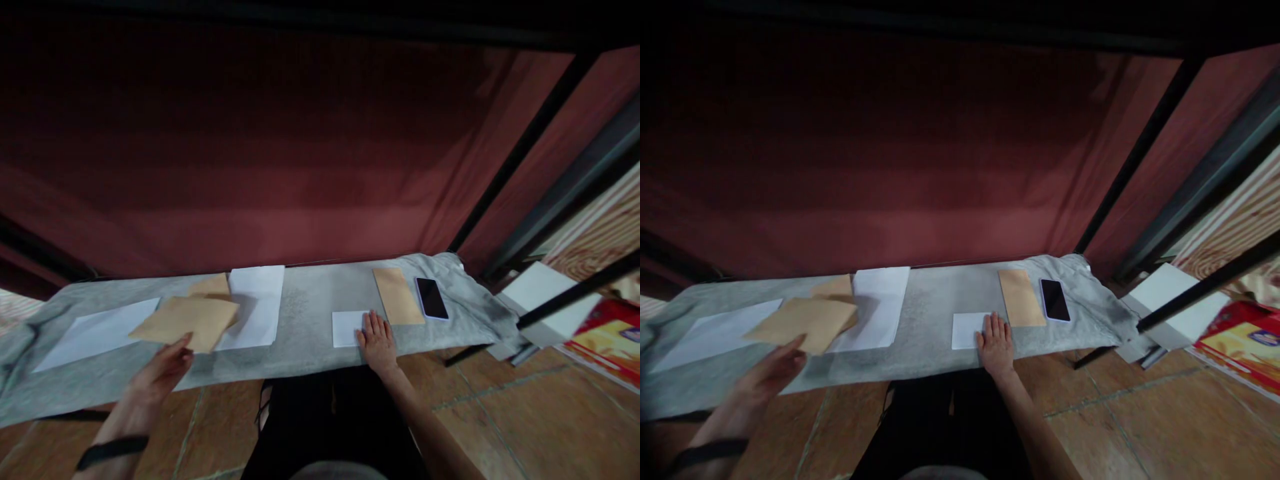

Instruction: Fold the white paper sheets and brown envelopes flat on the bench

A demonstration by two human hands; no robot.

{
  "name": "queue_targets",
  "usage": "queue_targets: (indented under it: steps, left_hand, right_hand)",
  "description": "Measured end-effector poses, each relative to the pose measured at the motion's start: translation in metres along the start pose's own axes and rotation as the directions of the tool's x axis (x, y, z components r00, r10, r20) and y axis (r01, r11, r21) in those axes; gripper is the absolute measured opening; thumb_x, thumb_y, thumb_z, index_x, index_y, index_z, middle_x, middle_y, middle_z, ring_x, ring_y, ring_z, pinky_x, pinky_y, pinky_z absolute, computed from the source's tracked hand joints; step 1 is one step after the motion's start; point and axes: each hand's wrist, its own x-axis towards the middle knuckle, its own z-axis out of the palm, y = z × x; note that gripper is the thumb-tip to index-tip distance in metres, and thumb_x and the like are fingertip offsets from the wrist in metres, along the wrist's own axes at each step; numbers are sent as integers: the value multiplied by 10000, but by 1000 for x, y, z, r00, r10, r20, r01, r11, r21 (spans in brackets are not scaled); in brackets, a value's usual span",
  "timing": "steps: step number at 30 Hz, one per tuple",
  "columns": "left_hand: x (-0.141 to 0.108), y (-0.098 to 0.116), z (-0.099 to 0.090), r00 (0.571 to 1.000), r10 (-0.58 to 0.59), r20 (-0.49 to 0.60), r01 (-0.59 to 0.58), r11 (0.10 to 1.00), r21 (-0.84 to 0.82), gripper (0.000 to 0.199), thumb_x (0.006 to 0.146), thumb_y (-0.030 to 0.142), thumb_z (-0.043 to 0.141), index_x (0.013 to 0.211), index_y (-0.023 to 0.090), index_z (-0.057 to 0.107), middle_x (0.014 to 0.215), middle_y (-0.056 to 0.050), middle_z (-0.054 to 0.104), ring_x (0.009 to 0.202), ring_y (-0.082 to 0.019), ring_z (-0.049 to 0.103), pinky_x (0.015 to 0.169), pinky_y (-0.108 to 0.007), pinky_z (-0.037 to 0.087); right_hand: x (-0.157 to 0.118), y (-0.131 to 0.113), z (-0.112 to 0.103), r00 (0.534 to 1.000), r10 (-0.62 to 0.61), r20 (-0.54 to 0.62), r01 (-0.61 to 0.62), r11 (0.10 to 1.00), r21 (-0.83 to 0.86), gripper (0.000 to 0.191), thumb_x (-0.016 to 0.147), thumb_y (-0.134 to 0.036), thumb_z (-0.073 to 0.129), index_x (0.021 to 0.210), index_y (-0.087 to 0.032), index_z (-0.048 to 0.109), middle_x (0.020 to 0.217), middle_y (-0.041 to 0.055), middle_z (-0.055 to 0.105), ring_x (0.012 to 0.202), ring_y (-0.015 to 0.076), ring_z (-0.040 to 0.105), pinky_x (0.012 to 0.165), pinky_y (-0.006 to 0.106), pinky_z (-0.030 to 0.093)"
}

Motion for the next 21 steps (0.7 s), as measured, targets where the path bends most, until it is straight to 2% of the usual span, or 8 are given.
queue_targets:
  steps: [2,4,6,9,11,16,18,21]
  left_hand:
    - [-24,-26,28,995,-96,-18,95,992,-86,191,691,7,723,685,166,618,539,71,562,435,-45,524,410,-121,444]
    - [-50,-61,65,994,-111,15,112,983,-145,190,690,-6,707,684,175,651,598,53,642,507,-56,604,493,-123,517]
    - [-77,-96,103,995,-78,68,90,977,-191,211,645,20,761,626,182,628,647,42,692,588,-76,665,585,-144,567]
    - [-107,-139,145,976,-2,220,42,983,-180,215,597,109,839,685,191,662,706,39,723,676,-109,707,689,-194,605]
    - [-118,-155,159,953,-21,302,58,992,-116,214,615,149,850,704,202,662,729,37,733,723,-137,726,727,-230,618]
    - [-129,-159,167,929,-210,304,241,968,-68,211,773,18,720,745,203,622,748,45,721,687,-105,719,703,-208,621]
    - [-135,-156,171,911,-294,291,345,928,-141,238,811,-51,642,823,186,630,767,41,715,649,-76,701,650,-171,608]
    - [-149,-155,178,887,-350,301,419,885,-205,276,834,-82,587,910,178,639,788,36,714,640,-71,694,624,-168,604]
  right_hand:
    - [6,-14,-9,993,91,77,-106,973,206,566,1039,-451,358,1424,-81,548,1537,219,452,1441,351,394,1179,564,283]
    - [12,-35,-19,957,157,244,-262,828,496,623,1028,-535,370,1411,-83,560,1506,225,487,1418,337,433,1157,541,346]
    - [15,-59,-30,939,121,323,-298,753,586,639,1031,-595,317,1408,-148,573,1371,170,629,1248,268,608,1018,439,510]
    - [14,-86,-45,862,-46,505,-473,283,834,600,987,-626,428,1384,-204,583,1254,116,699,1079,244,686,888,412,568]
    - [11,-93,-53,853,-29,521,-515,114,849,566,901,-620,582,1279,-204,644,1117,79,739,960,237,701,808,374,577]
    - [2,-78,-71,791,29,611,-605,-109,789,471,731,-572,744,964,-163,721,810,35,721,687,167,651,666,292,544]
    - [0,-71,-75,782,-5,624,-617,-158,771,458,683,-547,786,931,-168,717,774,16,699,644,142,630,634,267,538]
    - [1,-67,-75,773,-10,634,-630,-122,767,435,674,-541,799,908,-187,703,729,-17,658,595,124,589,562,236,516]
